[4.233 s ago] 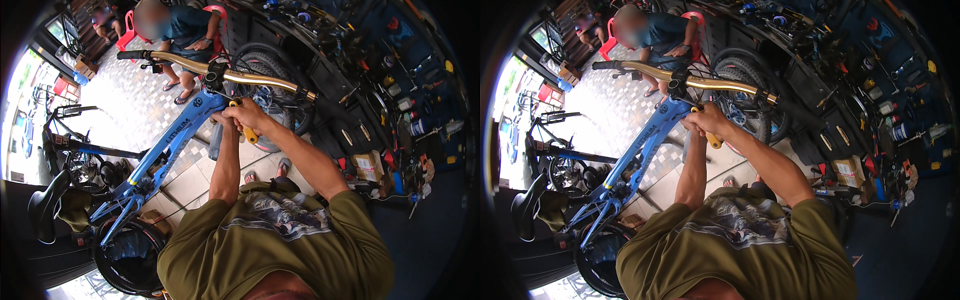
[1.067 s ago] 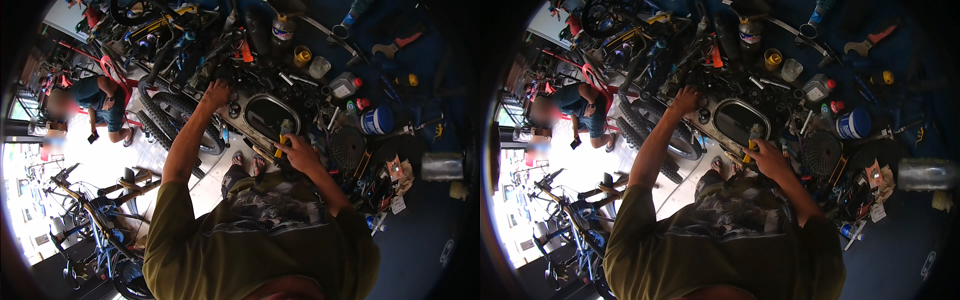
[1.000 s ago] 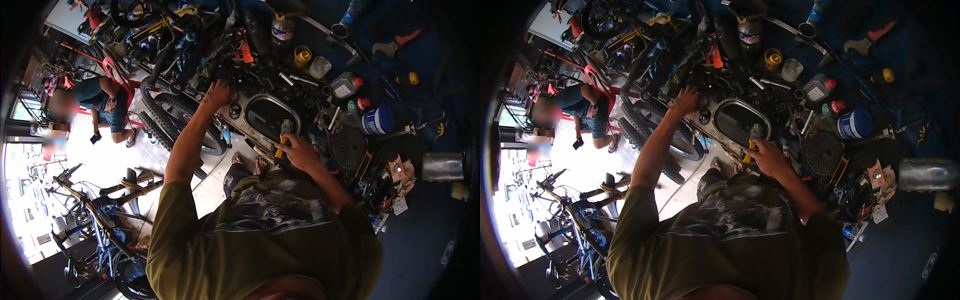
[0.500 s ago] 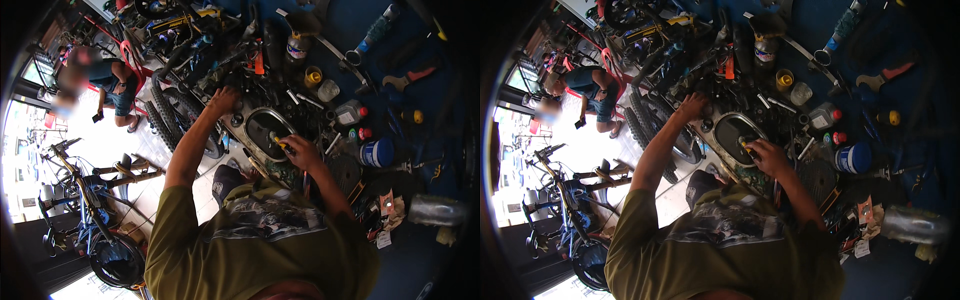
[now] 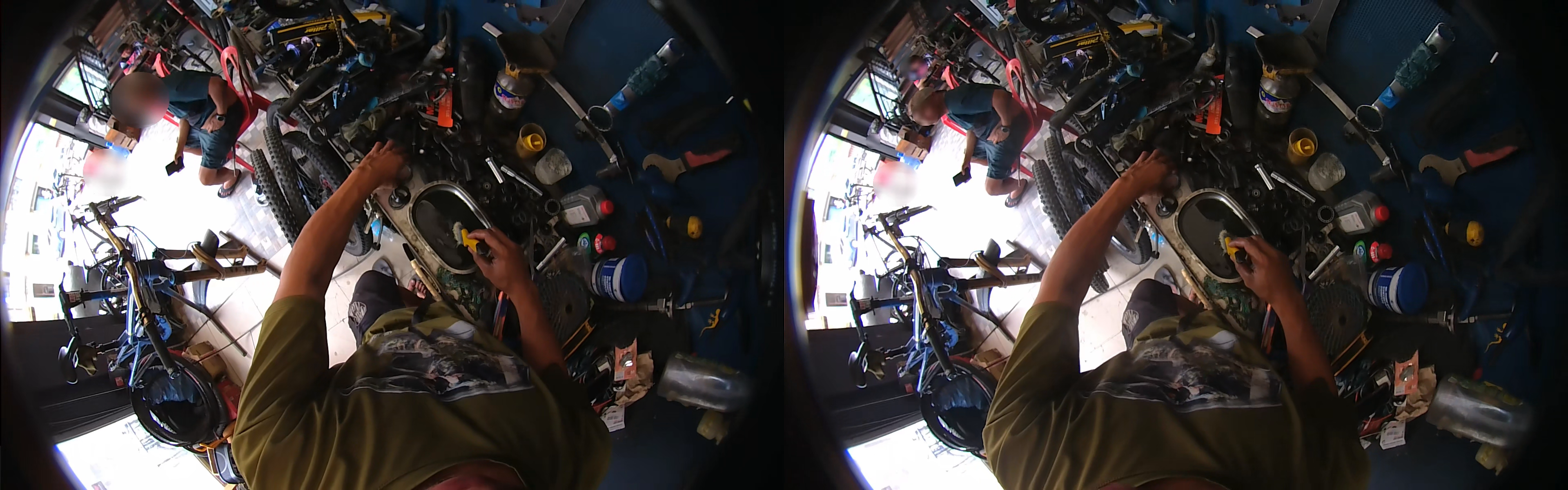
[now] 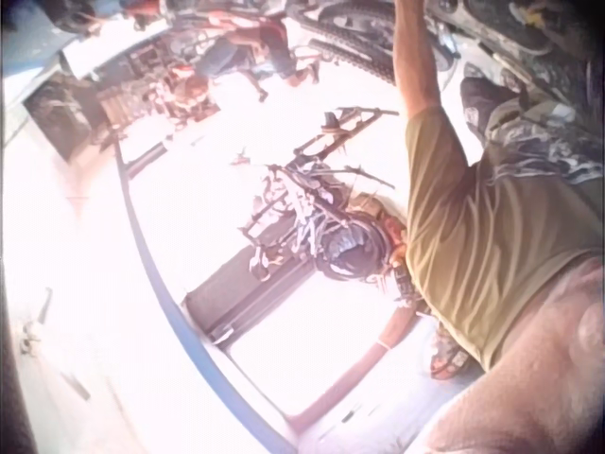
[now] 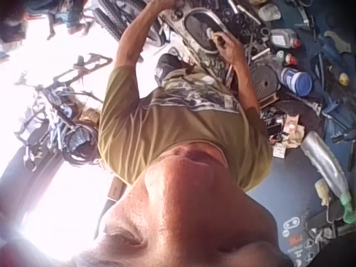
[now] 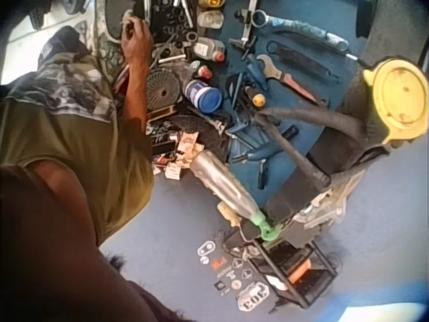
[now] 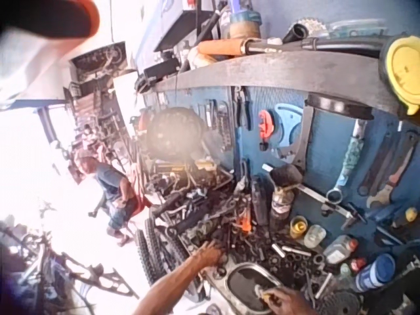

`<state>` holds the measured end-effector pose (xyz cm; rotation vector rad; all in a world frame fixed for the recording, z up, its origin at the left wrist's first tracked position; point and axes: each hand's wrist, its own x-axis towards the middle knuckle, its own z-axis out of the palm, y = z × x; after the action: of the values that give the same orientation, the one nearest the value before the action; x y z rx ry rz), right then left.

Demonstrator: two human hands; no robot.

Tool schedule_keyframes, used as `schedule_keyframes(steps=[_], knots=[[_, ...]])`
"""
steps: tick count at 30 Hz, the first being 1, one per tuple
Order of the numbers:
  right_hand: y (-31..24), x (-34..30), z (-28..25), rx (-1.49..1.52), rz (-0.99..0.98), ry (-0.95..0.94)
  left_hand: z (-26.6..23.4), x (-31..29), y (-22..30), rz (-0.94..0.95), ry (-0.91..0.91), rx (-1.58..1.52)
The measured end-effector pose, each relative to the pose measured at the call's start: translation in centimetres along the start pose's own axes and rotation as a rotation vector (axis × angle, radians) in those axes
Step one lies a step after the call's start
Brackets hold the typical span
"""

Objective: The person assembles a bicycle by inserting a fork into the frame, wiping the frame with a cloth, attaching the handlebar, and tightening bolts with a wrench. The person then uses a screwdriver on a small part at the workbench.

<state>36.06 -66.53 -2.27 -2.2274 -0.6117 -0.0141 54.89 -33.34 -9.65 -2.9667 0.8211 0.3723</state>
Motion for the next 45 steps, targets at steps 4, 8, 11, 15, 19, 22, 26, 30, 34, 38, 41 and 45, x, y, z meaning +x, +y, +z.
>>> schedule_keyframes(steps=[4, 8, 11, 15, 19, 22, 26, 30, 34, 38, 41, 45], knots=[[-0.6, 0.0, -0.6, 0.027, 0.032, 0.020, -1.0, 0.3, 0.2, 0.009, -0.056, 0.039], [-0.2, -0.5, -0.1, 0.057, 0.055, 0.013, -1.4, 0.2, 0.3, -0.028, -0.074, 0.060], [-0.8, -0.6, -0.1, 0.083, 0.106, -0.015, -2.1, 0.4, 0.4, -0.027, -0.152, 0.003], [-0.5, -0.7, 0.1, 0.066, 0.058, -0.002, -2.1, 0.2, 0.4, -0.065, -0.118, 0.014], [-0.5, -0.9, -0.3, 0.123, 0.195, -0.049, -2.7, 0.0, 0.8, -0.060, -0.134, -0.012], [0.1, -1.0, 0.2, 0.174, 0.167, -0.013, -1.6, -0.9, 0.5, -0.064, 0.014, -0.070], [0.0, -0.7, 0.4, 0.156, 0.146, 0.036, -1.3, -2.1, -0.1, -0.186, 0.098, -0.495], [0.0, -0.2, 0.9, 0.162, 0.166, 0.107, -2.3, -4.8, 2.7, -0.309, 0.433, -1.166], [1.2, 0.0, 1.5, 0.129, 0.206, 0.125, -3.8, -7.9, 6.8, -0.256, 0.478, -1.894], [1.4, 0.4, 1.4, 0.143, 0.202, 0.100, -3.3, -9.2, 9.7, -0.330, 0.431, -2.037], [1.1, 0.7, 1.0, 0.145, 0.187, 0.064, -3.3, -10.2, 11.1, -0.366, 0.415, -2.076], [1.5, 0.6, 1.2, 0.169, 0.176, 0.051, -2.6, -11.1, 12.1, -0.326, 0.427, -2.109]])
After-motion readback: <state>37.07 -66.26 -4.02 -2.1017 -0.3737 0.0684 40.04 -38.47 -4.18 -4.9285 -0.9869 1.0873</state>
